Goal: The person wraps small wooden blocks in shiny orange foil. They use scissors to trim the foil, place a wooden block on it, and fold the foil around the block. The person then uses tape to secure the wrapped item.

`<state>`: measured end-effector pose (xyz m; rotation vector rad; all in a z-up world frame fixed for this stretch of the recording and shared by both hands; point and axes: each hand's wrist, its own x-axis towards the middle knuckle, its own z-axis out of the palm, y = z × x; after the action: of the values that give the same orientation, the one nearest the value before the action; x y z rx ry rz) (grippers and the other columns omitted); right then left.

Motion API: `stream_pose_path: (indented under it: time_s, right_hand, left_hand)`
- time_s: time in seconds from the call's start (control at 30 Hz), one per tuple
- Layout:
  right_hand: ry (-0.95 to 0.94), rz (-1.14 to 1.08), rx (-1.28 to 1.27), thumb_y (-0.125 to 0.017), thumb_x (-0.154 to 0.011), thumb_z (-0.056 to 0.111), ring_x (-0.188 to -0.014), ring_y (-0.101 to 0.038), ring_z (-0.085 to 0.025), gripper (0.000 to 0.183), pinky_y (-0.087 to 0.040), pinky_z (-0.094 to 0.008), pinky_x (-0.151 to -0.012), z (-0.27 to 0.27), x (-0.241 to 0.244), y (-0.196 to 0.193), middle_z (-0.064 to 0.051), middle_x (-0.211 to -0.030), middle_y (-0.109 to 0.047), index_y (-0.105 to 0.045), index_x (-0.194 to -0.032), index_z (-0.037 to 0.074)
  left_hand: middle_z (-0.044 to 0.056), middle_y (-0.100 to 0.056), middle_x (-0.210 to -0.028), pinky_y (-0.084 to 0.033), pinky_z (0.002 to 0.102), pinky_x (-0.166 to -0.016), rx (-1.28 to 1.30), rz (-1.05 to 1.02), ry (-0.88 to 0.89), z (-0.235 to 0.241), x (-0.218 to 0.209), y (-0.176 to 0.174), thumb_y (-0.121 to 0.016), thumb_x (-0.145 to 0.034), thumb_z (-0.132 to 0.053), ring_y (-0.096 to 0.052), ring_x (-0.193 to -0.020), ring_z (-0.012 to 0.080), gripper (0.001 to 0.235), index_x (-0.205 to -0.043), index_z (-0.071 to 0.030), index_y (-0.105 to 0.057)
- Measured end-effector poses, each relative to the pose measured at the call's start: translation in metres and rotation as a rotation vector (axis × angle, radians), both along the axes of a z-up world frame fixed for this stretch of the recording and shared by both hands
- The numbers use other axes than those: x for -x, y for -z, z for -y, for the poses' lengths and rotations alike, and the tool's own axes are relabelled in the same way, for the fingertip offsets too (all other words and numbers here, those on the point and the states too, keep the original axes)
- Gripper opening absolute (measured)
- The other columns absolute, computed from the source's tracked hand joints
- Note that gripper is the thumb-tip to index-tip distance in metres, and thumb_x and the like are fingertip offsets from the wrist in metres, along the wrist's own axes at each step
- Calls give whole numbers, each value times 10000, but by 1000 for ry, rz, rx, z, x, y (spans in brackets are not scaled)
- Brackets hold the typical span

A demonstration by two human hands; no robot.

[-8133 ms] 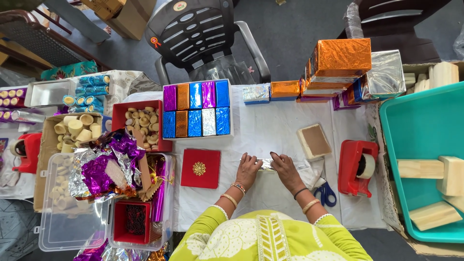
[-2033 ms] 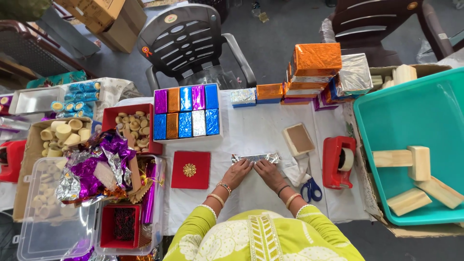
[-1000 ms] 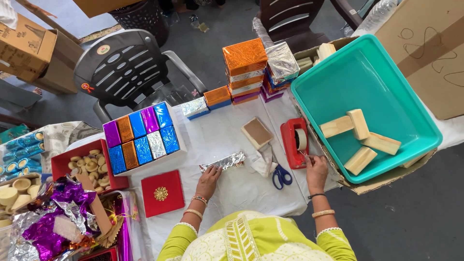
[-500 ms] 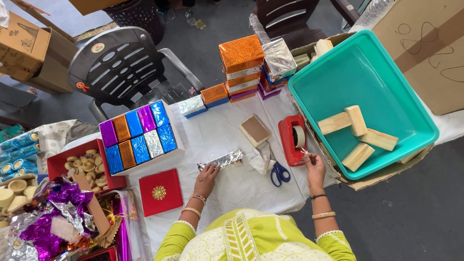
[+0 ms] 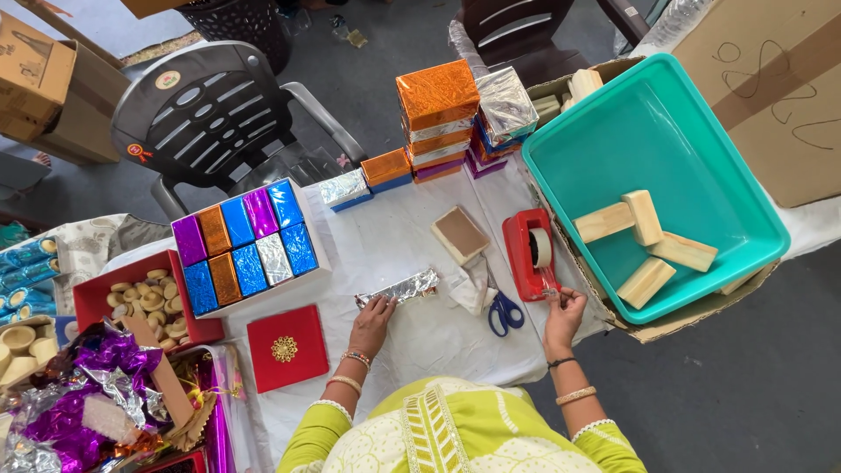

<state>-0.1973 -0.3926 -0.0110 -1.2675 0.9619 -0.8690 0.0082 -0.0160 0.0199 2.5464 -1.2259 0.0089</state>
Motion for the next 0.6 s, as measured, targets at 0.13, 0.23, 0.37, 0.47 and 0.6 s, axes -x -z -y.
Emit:
stream_pose_path:
  time_s: [0.13, 0.23, 0.37, 0.47, 0.6]
  right_hand:
    - [15, 122, -32, -621, -1033, 18, -919, -561, -87, 218, -516, -241, -852, -2, 2, 15, -32, -1038, -551, -465, -1182, 45]
    - [27, 126, -39, -595, -1059, 36, -916, -570, -99, 171, -506, -249, -875, -3, 3, 21, -33, -1051, -559, -464, -1169, 42]
    - [38, 214, -102, -572, -1054, 25, -940, -569, -104, 186, -529, -267, -916, -4, 4, 23, -42, -1068, -551, -453, -1194, 51]
    - [54, 213, -153, -559, -1054, 23, -949, -583, -119, 193, -529, -275, -912, -6, 4, 20, -49, -1092, -555, -439, -1200, 59]
    - [67, 193, -198, -542, -1067, 37, -987, -598, -128, 180, -547, -299, -970, -8, 3, 22, -61, -1110, -564, -432, -1207, 60]
  left_hand:
    - [86, -659, -1263, -530, 357, -996, 3, -2, -4, 0, 0, 2, -574, -822, 47, -591, -1226, 262, 520, -1319, -89, -645]
    - [85, -659, -1258, -530, 357, -998, 0, 0, -6, 0, 1, 1, -574, -824, 46, -590, -1227, 263, 515, -1317, -87, -647]
    - [89, -659, -1256, -533, 361, -988, 13, -1, -9, 1, 1, 0, -575, -821, 44, -593, -1225, 268, 513, -1311, -88, -651]
    - [89, -660, -1254, -534, 363, -985, 27, -4, -15, 1, 1, 2, -575, -823, 41, -596, -1224, 269, 511, -1310, -91, -653]
    - [89, -659, -1253, -536, 364, -988, 30, 8, -19, 1, 1, 3, -577, -824, 40, -599, -1223, 270, 514, -1315, -94, -654]
